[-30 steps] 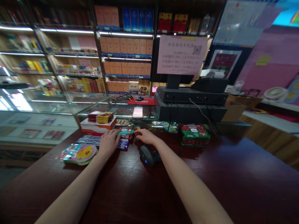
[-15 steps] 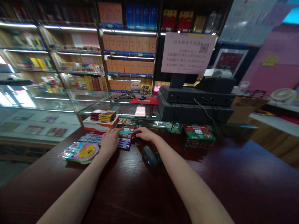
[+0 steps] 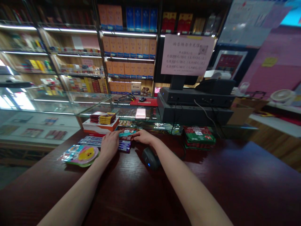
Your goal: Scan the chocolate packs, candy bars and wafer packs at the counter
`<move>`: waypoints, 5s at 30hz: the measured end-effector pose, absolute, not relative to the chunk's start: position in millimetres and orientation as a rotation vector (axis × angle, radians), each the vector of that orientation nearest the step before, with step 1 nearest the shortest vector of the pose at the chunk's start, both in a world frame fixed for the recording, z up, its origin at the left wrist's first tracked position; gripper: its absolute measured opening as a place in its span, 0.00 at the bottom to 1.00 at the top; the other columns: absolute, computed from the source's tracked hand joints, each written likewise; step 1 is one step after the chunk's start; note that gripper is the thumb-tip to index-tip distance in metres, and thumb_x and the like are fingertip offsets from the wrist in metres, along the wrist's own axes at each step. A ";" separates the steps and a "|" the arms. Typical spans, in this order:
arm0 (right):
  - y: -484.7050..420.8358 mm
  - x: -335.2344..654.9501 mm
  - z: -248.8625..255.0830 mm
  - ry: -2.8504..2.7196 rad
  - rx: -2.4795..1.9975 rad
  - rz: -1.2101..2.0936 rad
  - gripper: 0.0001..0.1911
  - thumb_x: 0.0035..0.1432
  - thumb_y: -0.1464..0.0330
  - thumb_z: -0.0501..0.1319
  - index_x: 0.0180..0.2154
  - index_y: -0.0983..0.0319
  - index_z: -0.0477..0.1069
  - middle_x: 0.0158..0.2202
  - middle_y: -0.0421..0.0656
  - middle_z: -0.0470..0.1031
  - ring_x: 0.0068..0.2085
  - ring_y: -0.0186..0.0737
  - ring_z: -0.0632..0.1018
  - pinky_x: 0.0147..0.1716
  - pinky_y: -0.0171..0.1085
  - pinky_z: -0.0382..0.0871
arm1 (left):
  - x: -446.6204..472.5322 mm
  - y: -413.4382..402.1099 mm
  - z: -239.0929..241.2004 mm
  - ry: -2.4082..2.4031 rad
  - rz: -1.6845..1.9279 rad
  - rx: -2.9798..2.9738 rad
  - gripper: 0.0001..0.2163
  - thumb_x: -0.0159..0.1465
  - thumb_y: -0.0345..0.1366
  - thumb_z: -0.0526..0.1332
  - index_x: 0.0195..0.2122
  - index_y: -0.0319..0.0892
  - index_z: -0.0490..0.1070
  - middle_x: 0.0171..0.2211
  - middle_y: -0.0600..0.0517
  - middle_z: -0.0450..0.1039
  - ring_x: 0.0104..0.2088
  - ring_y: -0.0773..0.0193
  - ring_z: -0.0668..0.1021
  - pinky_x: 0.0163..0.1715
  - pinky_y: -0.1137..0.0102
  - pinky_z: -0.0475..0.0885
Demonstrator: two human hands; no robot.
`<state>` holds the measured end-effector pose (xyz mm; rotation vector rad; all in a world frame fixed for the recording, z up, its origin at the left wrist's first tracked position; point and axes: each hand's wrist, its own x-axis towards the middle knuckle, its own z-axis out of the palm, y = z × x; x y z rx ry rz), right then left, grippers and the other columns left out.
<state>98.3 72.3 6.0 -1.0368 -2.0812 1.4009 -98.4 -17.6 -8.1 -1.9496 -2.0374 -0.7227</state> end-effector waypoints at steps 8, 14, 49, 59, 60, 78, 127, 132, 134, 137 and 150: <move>69.5 119.0 10.8 -2.139 -0.980 1.295 0.16 0.54 0.70 0.61 0.42 0.63 0.83 0.41 0.43 0.85 0.45 0.44 0.81 0.55 0.42 0.68 | -94.1 -19.9 -6.2 -2.084 -0.689 -1.953 0.19 0.73 0.36 0.47 0.59 0.46 0.70 0.55 0.48 0.77 0.54 0.50 0.74 0.52 0.57 0.67; 62.3 136.0 8.2 -2.128 -1.036 1.192 0.16 0.57 0.65 0.60 0.41 0.62 0.84 0.40 0.44 0.85 0.46 0.46 0.81 0.55 0.42 0.68 | -92.5 -16.7 -11.6 -2.113 -0.630 -1.937 0.20 0.73 0.41 0.49 0.61 0.43 0.69 0.51 0.43 0.79 0.53 0.48 0.76 0.54 0.55 0.67; 31.9 163.6 15.4 -1.922 -1.070 0.996 0.20 0.62 0.58 0.58 0.46 0.60 0.82 0.47 0.45 0.83 0.51 0.50 0.80 0.58 0.49 0.67 | -84.5 0.2 -25.6 -2.015 -1.238 -2.102 0.13 0.69 0.41 0.59 0.51 0.50 0.77 0.53 0.50 0.79 0.57 0.55 0.75 0.64 0.52 0.59; 1.7 207.0 14.2 -1.878 -1.047 0.837 0.20 0.60 0.59 0.63 0.52 0.57 0.78 0.55 0.46 0.79 0.56 0.49 0.78 0.60 0.47 0.66 | -62.1 -16.0 -12.4 -1.620 -1.323 -2.352 0.18 0.68 0.39 0.61 0.59 0.48 0.72 0.57 0.48 0.76 0.58 0.55 0.73 0.62 0.53 0.62; -0.1 209.5 13.5 -1.875 -1.042 0.829 0.20 0.61 0.59 0.62 0.53 0.57 0.78 0.55 0.46 0.79 0.56 0.48 0.78 0.60 0.47 0.66 | -61.5 -16.1 -13.8 -1.590 -1.325 -2.378 0.19 0.68 0.39 0.61 0.60 0.48 0.70 0.58 0.48 0.74 0.59 0.55 0.72 0.63 0.52 0.61; -2.8 228.4 -12.1 -1.878 -0.948 0.594 0.24 0.58 0.72 0.59 0.55 0.53 0.76 0.58 0.42 0.76 0.61 0.43 0.74 0.65 0.47 0.63 | -58.5 -12.7 -27.1 -1.350 -1.276 -2.437 0.23 0.68 0.33 0.58 0.65 0.49 0.64 0.61 0.49 0.71 0.64 0.54 0.67 0.65 0.52 0.61; -11.3 208.1 -8.0 -1.587 -1.042 0.336 0.12 0.64 0.57 0.61 0.39 0.58 0.75 0.34 0.41 0.77 0.36 0.40 0.77 0.39 0.36 0.69 | -26.9 -15.5 -13.1 -1.646 -1.703 -2.063 0.07 0.67 0.40 0.62 0.43 0.45 0.71 0.35 0.52 0.78 0.42 0.57 0.78 0.50 0.60 0.69; -14.1 200.6 -2.1 -1.524 -1.013 0.354 0.13 0.63 0.56 0.63 0.35 0.59 0.73 0.31 0.38 0.76 0.32 0.37 0.75 0.35 0.34 0.68 | -23.8 -15.5 -11.4 -1.527 -1.784 -2.030 0.21 0.68 0.39 0.62 0.62 0.48 0.64 0.39 0.53 0.78 0.43 0.59 0.78 0.53 0.59 0.68; -14.6 198.4 0.3 -1.482 -1.026 0.362 0.14 0.62 0.55 0.63 0.34 0.59 0.73 0.31 0.38 0.76 0.31 0.37 0.75 0.34 0.34 0.68 | -24.2 -16.3 -8.9 -1.469 -1.681 -2.056 0.21 0.70 0.38 0.59 0.64 0.51 0.63 0.41 0.51 0.78 0.45 0.58 0.77 0.53 0.59 0.67; -14.3 197.6 2.6 -1.433 -1.041 0.379 0.14 0.61 0.55 0.64 0.35 0.59 0.74 0.31 0.40 0.78 0.33 0.39 0.76 0.35 0.35 0.68 | -26.6 -18.6 -2.6 -1.380 -1.561 -2.169 0.23 0.71 0.37 0.56 0.67 0.52 0.59 0.48 0.48 0.76 0.50 0.56 0.74 0.54 0.57 0.67; -20.1 194.5 9.9 -1.390 -0.998 0.423 0.12 0.60 0.57 0.65 0.35 0.59 0.74 0.31 0.40 0.78 0.33 0.38 0.77 0.36 0.35 0.69 | -39.5 -28.8 16.6 -1.204 -1.037 -2.332 0.45 0.63 0.39 0.66 0.74 0.52 0.37 0.58 0.43 0.65 0.61 0.47 0.66 0.65 0.47 0.60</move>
